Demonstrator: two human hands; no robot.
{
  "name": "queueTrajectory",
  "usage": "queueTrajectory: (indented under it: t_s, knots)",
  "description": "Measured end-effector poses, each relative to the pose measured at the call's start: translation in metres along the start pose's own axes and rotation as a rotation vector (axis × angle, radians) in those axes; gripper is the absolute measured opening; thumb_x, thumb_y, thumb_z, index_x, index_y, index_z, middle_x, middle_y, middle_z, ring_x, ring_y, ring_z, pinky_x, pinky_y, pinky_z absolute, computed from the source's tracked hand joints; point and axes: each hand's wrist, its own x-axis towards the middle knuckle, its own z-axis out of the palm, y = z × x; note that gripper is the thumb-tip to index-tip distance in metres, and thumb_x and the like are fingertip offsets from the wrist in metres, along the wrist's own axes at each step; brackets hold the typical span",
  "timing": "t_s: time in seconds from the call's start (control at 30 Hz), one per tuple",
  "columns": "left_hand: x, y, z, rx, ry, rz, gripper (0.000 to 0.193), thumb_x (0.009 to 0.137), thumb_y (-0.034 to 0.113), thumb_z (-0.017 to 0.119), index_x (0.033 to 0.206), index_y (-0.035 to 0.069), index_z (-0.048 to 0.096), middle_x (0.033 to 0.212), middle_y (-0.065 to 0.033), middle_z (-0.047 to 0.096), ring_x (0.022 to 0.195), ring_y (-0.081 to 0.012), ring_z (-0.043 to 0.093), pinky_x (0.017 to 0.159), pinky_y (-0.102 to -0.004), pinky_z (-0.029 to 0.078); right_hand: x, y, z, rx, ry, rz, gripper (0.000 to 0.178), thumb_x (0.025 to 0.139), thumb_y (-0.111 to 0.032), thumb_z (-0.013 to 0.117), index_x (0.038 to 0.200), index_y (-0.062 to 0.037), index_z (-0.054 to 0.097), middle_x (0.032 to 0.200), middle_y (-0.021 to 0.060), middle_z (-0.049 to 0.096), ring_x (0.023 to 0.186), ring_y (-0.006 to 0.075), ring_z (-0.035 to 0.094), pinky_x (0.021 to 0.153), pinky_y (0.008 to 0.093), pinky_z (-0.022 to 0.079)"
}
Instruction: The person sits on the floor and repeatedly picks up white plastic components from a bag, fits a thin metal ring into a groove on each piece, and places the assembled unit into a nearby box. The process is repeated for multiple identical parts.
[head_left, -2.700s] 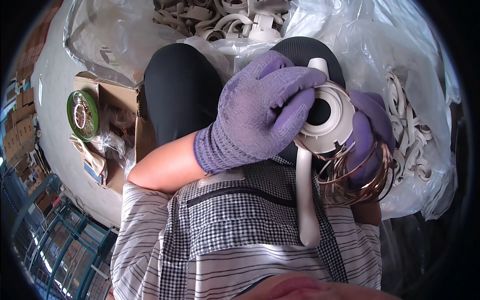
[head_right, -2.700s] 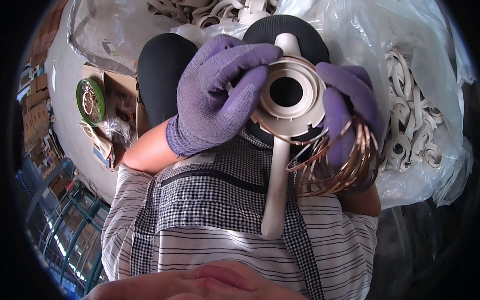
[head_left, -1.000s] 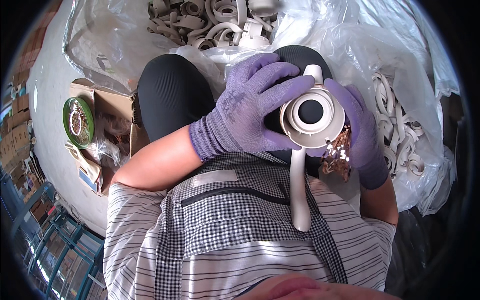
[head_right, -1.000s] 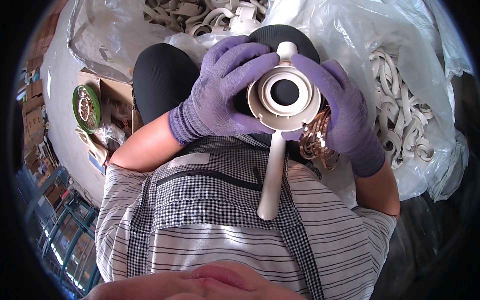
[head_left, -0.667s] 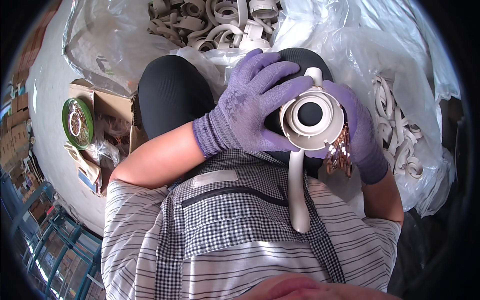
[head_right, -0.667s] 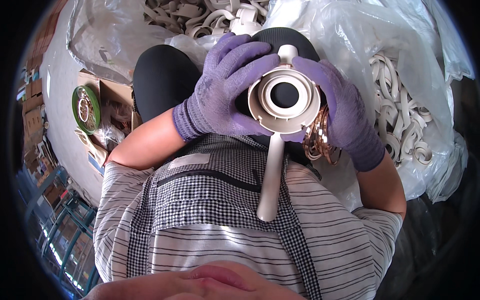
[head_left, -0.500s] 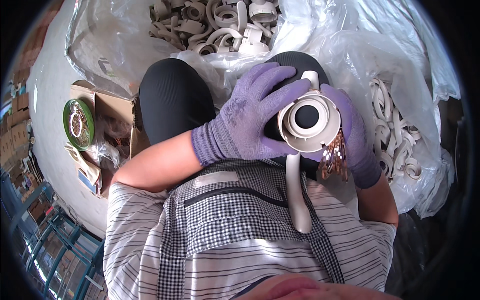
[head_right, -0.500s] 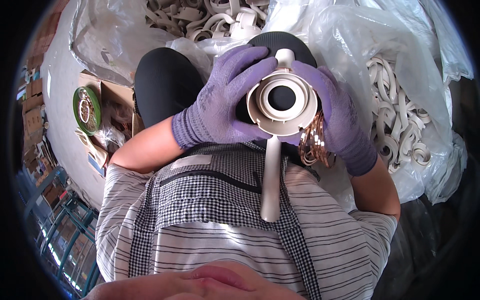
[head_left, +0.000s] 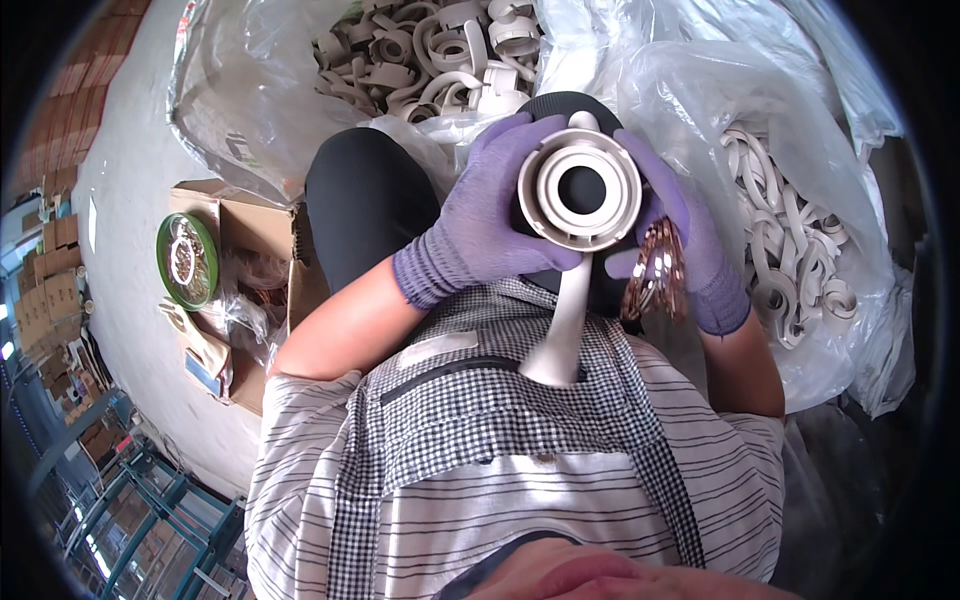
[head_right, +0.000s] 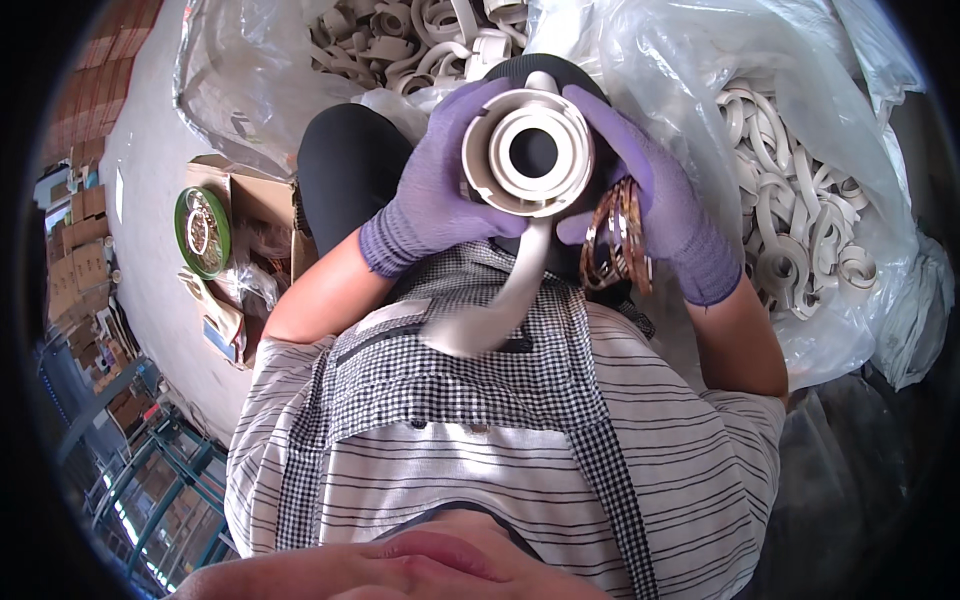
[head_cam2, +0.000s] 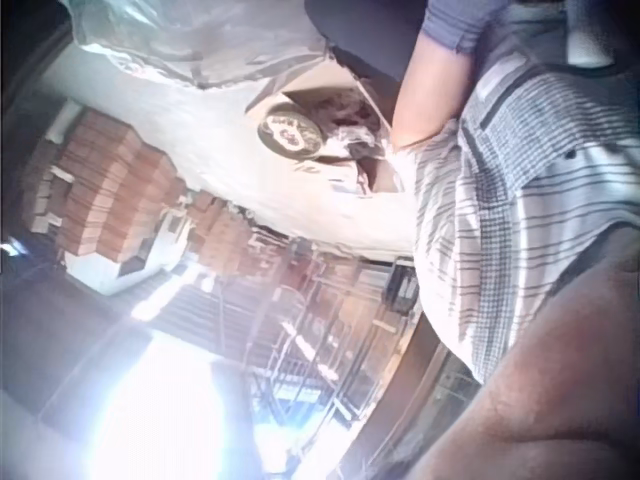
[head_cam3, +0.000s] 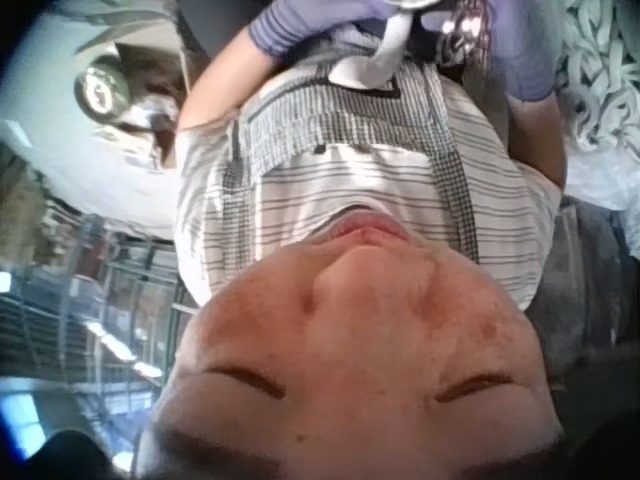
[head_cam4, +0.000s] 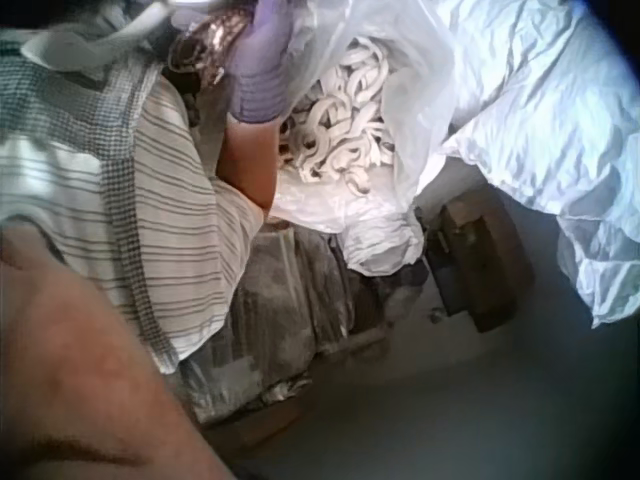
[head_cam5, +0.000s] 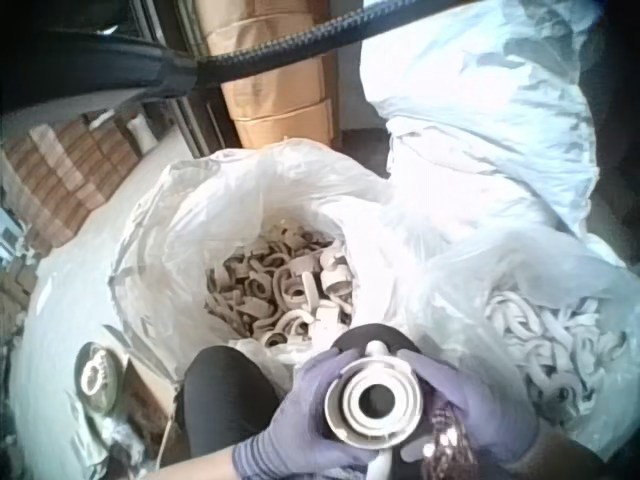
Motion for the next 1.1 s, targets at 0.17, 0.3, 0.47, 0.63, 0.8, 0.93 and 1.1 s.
queueTrajectory:
  t_s: [0.17,0.3,0.47,0.63,0.8,0.93,1.1]
  knots:
    - [-0.006,0.051,-0.022,-0.828,-0.096,-0.471,0.111,0.075,0.050,0.089,0.155,-0.003,0.035,0.144,-0.0156,0.057,0.131,-0.0257,0.057,0.112,-0.0397,0.045,-0.012,-0.025,0.012,-0.502,0.216,-0.294,0.088,0.069,-0.030,0.093,0.145,-0.0051,0.056,0.132,0.0146,0.059,0.113,0.0260,0.065,0.097,0.0355,0.053]
    - [-0.009,0.064,-0.027,-0.813,-0.176,-0.470,0.095,0.084,0.051,0.079,0.152,-0.003,0.041,0.141,-0.0173,0.059,0.130,-0.0262,0.058,0.112,-0.0401,0.046,-0.013,-0.047,0.025,-0.572,0.318,-0.386,0.063,0.081,-0.028,0.082,0.136,-0.0034,0.063,0.127,0.0171,0.065,0.114,0.0292,0.067,0.100,0.0394,0.053]
    - [-0.013,0.086,-0.007,-0.865,-0.023,-0.305,0.113,0.080,0.053,0.085,0.159,-0.002,0.026,0.151,-0.0180,0.051,0.137,-0.0276,0.052,0.117,-0.0416,0.041,-0.016,-0.041,0.050,-0.224,0.523,-0.229,0.056,0.092,-0.027,0.075,0.137,-0.0001,0.056,0.130,0.0168,0.066,0.119,0.0245,0.065,0.104,0.0371,0.051]
    - [-0.023,0.080,0.011,-0.083,0.325,0.051,0.085,0.072,0.027,0.093,0.141,0.000,0.051,0.120,-0.0129,0.063,0.109,-0.0248,0.064,0.097,-0.0390,0.051,-0.028,-0.026,0.064,-0.076,0.192,-0.031,0.050,0.108,-0.030,0.049,0.149,-0.0009,0.046,0.142,0.0170,0.057,0.130,0.0280,0.058,0.111,0.0405,0.047]
    - [-0.011,0.090,0.009,0.157,0.417,0.296,0.053,0.074,0.019,0.085,0.120,0.003,0.063,0.109,-0.0158,0.065,0.100,-0.0331,0.065,0.088,-0.0424,0.053,-0.026,-0.037,0.057,0.001,0.194,-0.032,0.054,0.108,-0.031,0.050,0.148,0.0028,0.043,0.138,0.0181,0.058,0.124,0.0266,0.062,0.105,0.0391,0.053]
    - [-0.009,0.097,0.010,0.148,0.431,0.329,0.038,0.077,0.020,0.079,0.109,0.005,0.066,0.103,-0.0148,0.065,0.096,-0.0357,0.065,0.086,-0.0438,0.054,-0.025,-0.034,0.048,-0.049,0.129,-0.049,0.052,0.108,-0.031,0.050,0.147,0.0028,0.045,0.135,0.0175,0.060,0.121,0.0262,0.063,0.102,0.0390,0.053]
    - [-0.009,0.098,0.016,0.111,0.420,0.384,0.031,0.079,0.021,0.078,0.103,0.007,0.065,0.097,-0.0133,0.063,0.090,-0.0333,0.065,0.083,-0.0428,0.053,-0.026,-0.027,0.041,-0.092,0.158,-0.071,0.049,0.107,-0.030,0.052,0.144,0.0012,0.048,0.129,0.0161,0.063,0.115,0.0251,0.063,0.100,0.0388,0.054]
